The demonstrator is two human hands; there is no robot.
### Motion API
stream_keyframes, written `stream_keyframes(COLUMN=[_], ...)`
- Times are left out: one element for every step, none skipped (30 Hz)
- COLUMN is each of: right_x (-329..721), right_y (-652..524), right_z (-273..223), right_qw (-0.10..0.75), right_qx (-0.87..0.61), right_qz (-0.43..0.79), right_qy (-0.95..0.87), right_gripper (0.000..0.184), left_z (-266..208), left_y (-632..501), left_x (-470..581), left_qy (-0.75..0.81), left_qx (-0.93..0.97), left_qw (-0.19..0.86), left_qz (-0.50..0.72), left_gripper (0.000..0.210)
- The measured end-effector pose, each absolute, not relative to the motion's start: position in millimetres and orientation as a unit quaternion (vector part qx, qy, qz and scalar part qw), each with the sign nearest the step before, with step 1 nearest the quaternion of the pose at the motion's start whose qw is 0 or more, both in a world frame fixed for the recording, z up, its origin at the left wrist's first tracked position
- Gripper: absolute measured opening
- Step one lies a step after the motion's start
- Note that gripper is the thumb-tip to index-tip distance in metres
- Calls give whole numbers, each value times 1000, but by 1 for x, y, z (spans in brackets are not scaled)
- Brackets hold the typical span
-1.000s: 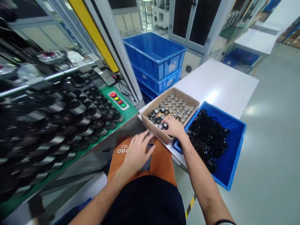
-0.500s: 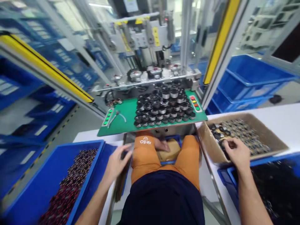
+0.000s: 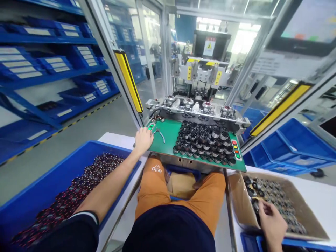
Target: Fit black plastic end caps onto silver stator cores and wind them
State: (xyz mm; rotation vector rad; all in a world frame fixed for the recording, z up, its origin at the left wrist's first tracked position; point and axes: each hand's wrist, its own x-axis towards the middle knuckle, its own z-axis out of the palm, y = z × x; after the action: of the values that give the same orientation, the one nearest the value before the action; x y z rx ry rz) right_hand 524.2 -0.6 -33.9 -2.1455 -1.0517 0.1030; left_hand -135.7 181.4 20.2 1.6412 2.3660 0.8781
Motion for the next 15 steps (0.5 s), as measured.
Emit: stream_keyframes(right_x=[518,510,501,489,474,456,434,408,380,349,318,289,262,239,221], right_y=[-2,-4,-7,-10,-14,-16,-17,-15,-12,-6,2,10,17,22,25], right_z=[-27,-20,-13,-7,-2,1,2,2,0,-3,-7,-12,-17,-21,-24], right_qw=[384,402,421,440,457,473,483,490,491,484,479,482,480,479,477], right_qx=[-829,-821,-810,-797,-780,-761,-739,-714,-684,-651,-612,-572,-540,-513,-491], right_qz=[20,1,-17,-26,-25,-13,12,47,95,151,203,245,283,313,337], right_qy=[-406,-406,-407,-413,-426,-444,-469,-498,-531,-565,-595,-617,-630,-640,-647], right_gripper=[30,30,30,31,31,32,31,30,29,29,39,62,82,94,107], left_z=[20,21,21,20,19,16,14,11,8,6,4,3,3,3,3], left_y=[179,173,165,153,138,120,100,79,58,38,22,8,-2,-8,-11], left_x=[-139,-141,-142,-141,-138,-130,-120,-105,-87,-67,-44,-20,3,24,42], left_qy=[782,778,771,760,746,726,706,687,665,641,615,588,561,534,505], left_qx=[533,520,509,499,492,490,488,488,497,511,530,549,568,582,597], left_qw=[78,92,105,119,130,140,145,150,160,174,196,216,238,258,276], left_qz=[314,340,369,399,431,462,492,517,534,546,550,553,554,556,559], left_gripper=[41,41,40,40,40,41,44,47,49,48,44,41,37,35,36])
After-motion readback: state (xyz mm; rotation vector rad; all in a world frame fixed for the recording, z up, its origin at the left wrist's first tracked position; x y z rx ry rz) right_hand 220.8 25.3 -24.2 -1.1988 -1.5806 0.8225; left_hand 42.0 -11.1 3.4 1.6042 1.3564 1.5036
